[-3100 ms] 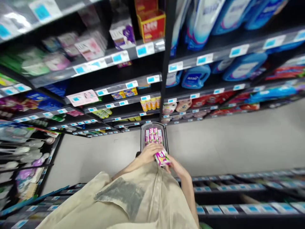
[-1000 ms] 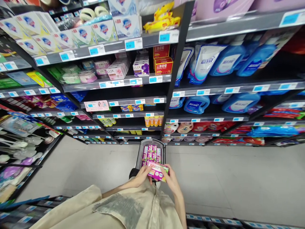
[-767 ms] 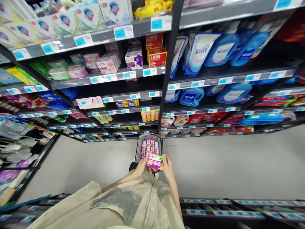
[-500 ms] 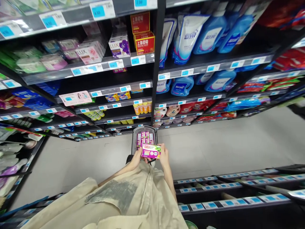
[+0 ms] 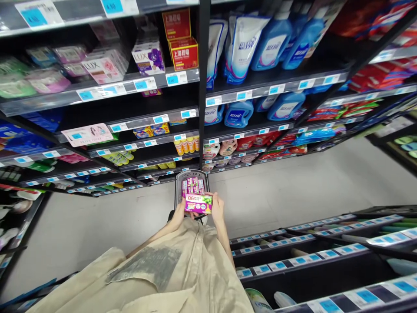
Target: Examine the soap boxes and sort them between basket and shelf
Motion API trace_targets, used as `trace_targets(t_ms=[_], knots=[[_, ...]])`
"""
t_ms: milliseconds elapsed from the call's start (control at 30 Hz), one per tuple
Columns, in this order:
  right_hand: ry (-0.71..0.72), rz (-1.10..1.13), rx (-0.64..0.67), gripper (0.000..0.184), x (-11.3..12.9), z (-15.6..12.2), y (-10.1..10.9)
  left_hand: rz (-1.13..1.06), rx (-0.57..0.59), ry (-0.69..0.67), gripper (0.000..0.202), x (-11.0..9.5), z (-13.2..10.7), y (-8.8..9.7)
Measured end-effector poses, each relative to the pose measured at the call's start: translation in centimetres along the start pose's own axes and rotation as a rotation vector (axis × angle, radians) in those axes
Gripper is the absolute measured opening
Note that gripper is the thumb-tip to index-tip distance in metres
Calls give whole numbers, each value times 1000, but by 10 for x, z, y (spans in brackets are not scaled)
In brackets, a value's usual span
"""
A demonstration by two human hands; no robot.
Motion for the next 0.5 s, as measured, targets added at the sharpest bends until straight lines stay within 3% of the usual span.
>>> trace_targets(t_ms=[500], knots=[[-16, -15, -47, 85, 2, -2, 2, -11, 1, 30, 98, 5, 2, 4]])
Point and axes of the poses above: each hand's wrist, its own z-axis towards the middle knuckle, its own y-axis out of the back of the hand, x = y × z, the point moved 6 cm from there along z, towards the middle knuckle, and after that the axes turned 13 degrees about x, right-handed, at the moved point
